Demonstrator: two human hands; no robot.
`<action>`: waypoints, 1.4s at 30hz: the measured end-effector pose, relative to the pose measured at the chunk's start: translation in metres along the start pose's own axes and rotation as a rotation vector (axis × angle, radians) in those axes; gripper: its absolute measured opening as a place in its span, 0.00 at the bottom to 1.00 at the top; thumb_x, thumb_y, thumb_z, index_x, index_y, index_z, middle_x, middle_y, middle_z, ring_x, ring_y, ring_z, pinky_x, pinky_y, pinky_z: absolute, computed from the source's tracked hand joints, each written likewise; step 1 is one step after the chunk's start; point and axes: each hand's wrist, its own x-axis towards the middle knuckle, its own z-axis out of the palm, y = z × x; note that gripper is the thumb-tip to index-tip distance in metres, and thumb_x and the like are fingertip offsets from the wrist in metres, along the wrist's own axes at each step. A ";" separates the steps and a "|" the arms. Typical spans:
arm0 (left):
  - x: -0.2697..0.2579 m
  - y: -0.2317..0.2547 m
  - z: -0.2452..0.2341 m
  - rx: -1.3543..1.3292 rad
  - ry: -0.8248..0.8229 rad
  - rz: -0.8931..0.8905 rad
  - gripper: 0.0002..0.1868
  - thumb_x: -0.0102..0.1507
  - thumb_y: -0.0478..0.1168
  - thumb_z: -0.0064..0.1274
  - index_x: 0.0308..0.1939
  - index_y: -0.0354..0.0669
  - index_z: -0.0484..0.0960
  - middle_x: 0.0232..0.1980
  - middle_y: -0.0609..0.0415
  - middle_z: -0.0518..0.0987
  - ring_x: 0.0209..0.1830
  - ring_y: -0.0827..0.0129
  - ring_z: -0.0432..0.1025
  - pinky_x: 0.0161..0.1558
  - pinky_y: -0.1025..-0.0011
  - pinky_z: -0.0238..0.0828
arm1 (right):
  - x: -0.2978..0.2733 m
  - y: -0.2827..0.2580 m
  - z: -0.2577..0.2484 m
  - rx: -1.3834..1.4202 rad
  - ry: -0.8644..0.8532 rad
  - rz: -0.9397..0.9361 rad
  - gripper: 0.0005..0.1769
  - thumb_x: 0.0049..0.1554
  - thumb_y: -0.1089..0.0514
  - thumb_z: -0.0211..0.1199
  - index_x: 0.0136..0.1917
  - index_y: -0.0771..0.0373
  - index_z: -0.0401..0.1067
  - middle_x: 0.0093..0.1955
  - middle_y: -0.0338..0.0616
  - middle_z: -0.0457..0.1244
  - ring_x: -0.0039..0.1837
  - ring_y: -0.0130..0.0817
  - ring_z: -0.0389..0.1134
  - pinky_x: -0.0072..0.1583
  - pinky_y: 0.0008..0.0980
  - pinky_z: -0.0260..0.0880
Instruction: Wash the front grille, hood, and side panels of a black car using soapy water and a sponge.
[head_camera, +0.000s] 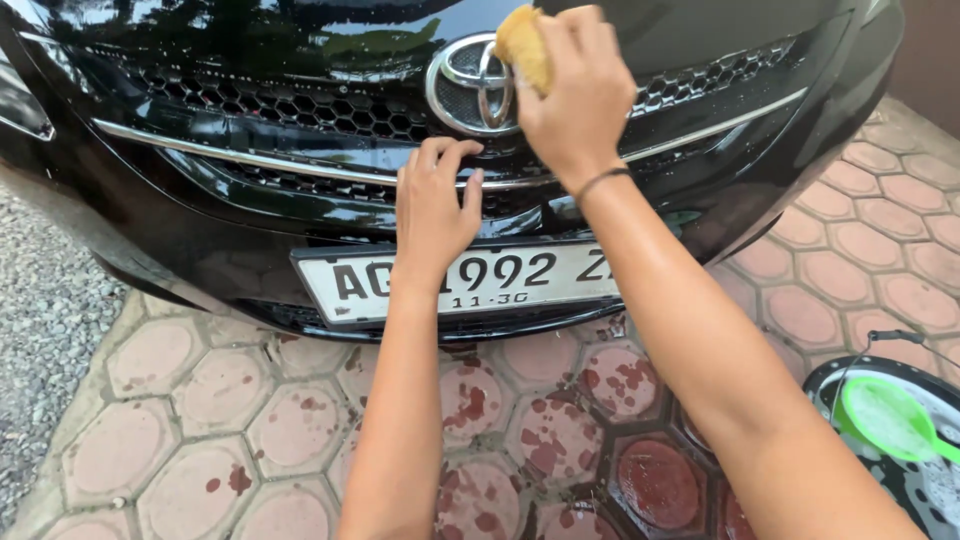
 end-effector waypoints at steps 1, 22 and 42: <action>-0.001 -0.001 0.000 -0.003 0.000 -0.003 0.14 0.63 0.35 0.59 0.52 0.43 0.81 0.51 0.49 0.76 0.53 0.52 0.70 0.53 0.57 0.65 | -0.005 -0.001 0.003 -0.002 -0.004 -0.001 0.20 0.58 0.59 0.72 0.62 0.62 0.73 0.57 0.44 0.62 0.57 0.46 0.68 0.55 0.40 0.70; -0.009 -0.018 -0.005 0.003 0.004 -0.046 0.14 0.63 0.34 0.56 0.53 0.40 0.77 0.55 0.47 0.76 0.57 0.50 0.69 0.54 0.55 0.64 | -0.027 -0.038 0.037 -0.224 -0.065 -0.301 0.20 0.53 0.58 0.72 0.59 0.62 0.74 0.55 0.43 0.63 0.54 0.45 0.67 0.52 0.41 0.66; -0.036 -0.052 -0.019 0.014 0.379 -0.043 0.16 0.68 0.31 0.54 0.59 0.38 0.76 0.62 0.47 0.75 0.62 0.51 0.67 0.66 0.58 0.64 | -0.043 -0.058 0.071 -0.179 -0.032 -0.461 0.15 0.53 0.60 0.70 0.55 0.57 0.77 0.51 0.35 0.63 0.60 0.38 0.61 0.62 0.42 0.50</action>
